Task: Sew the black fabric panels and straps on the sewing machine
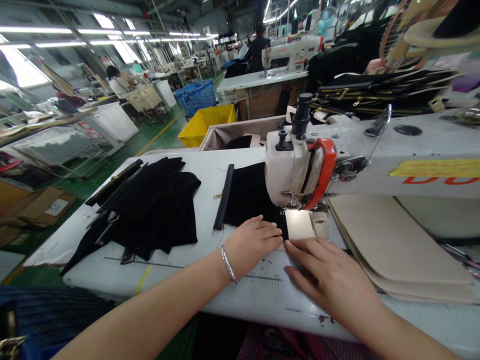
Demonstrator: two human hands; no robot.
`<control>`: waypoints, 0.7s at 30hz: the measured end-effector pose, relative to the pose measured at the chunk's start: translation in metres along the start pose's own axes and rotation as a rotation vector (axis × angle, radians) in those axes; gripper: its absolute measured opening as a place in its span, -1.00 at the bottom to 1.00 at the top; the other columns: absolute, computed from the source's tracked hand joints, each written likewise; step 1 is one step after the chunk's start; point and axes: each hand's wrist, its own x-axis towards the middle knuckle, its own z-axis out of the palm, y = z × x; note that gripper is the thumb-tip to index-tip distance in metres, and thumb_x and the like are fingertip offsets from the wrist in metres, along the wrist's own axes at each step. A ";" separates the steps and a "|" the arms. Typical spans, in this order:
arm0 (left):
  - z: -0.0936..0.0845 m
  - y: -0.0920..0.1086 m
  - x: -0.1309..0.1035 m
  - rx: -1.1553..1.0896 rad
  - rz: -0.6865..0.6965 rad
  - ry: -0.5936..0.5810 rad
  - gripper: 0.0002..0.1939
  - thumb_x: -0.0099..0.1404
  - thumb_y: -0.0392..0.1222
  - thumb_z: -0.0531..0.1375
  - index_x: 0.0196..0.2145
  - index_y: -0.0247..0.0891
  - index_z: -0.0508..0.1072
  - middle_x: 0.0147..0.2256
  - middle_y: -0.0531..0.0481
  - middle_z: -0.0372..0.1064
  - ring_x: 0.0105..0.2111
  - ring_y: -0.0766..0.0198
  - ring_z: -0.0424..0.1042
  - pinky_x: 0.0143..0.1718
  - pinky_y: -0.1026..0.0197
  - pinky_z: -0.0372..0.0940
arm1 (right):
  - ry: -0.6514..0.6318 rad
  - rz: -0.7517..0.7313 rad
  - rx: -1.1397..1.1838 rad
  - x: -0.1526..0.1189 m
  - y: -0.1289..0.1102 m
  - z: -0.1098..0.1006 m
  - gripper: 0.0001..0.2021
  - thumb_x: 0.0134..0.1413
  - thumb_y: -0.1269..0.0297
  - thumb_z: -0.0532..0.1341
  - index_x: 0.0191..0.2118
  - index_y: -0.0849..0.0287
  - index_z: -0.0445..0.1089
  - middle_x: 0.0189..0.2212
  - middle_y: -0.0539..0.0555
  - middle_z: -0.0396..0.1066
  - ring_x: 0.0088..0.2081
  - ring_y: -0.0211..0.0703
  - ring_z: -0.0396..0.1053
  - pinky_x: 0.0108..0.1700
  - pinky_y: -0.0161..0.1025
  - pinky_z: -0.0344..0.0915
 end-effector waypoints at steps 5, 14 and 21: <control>0.001 -0.014 0.012 -0.006 -0.016 -0.008 -0.71 0.36 -0.37 0.04 0.00 -0.23 0.37 0.07 -0.04 0.34 0.13 0.21 0.26 0.23 -0.01 0.07 | -0.014 0.012 -0.034 0.014 0.008 0.000 -0.64 0.19 0.18 0.13 0.06 0.18 0.35 -0.12 0.13 0.37 -0.06 -0.03 0.30 0.02 -0.03 0.28; 0.006 -0.040 0.035 -0.043 -0.034 0.023 -0.78 0.36 -0.33 0.07 -0.09 -0.29 0.43 0.00 -0.11 0.39 0.04 0.16 0.33 0.12 0.05 0.19 | -0.010 0.049 -0.110 0.029 0.018 0.006 -0.55 0.18 0.11 0.12 0.11 0.23 0.32 -0.03 0.17 0.37 -0.09 0.02 0.32 0.01 0.00 0.29; 0.007 -0.043 0.040 -0.042 -0.069 0.031 -0.79 0.34 -0.36 0.08 -0.11 -0.28 0.45 -0.04 -0.08 0.42 0.01 0.21 0.35 0.11 0.11 0.20 | 0.007 0.052 -0.102 0.031 0.021 0.012 -0.52 0.18 0.10 0.10 0.14 0.24 0.28 0.03 0.23 0.33 -0.07 0.04 0.32 0.01 0.03 0.27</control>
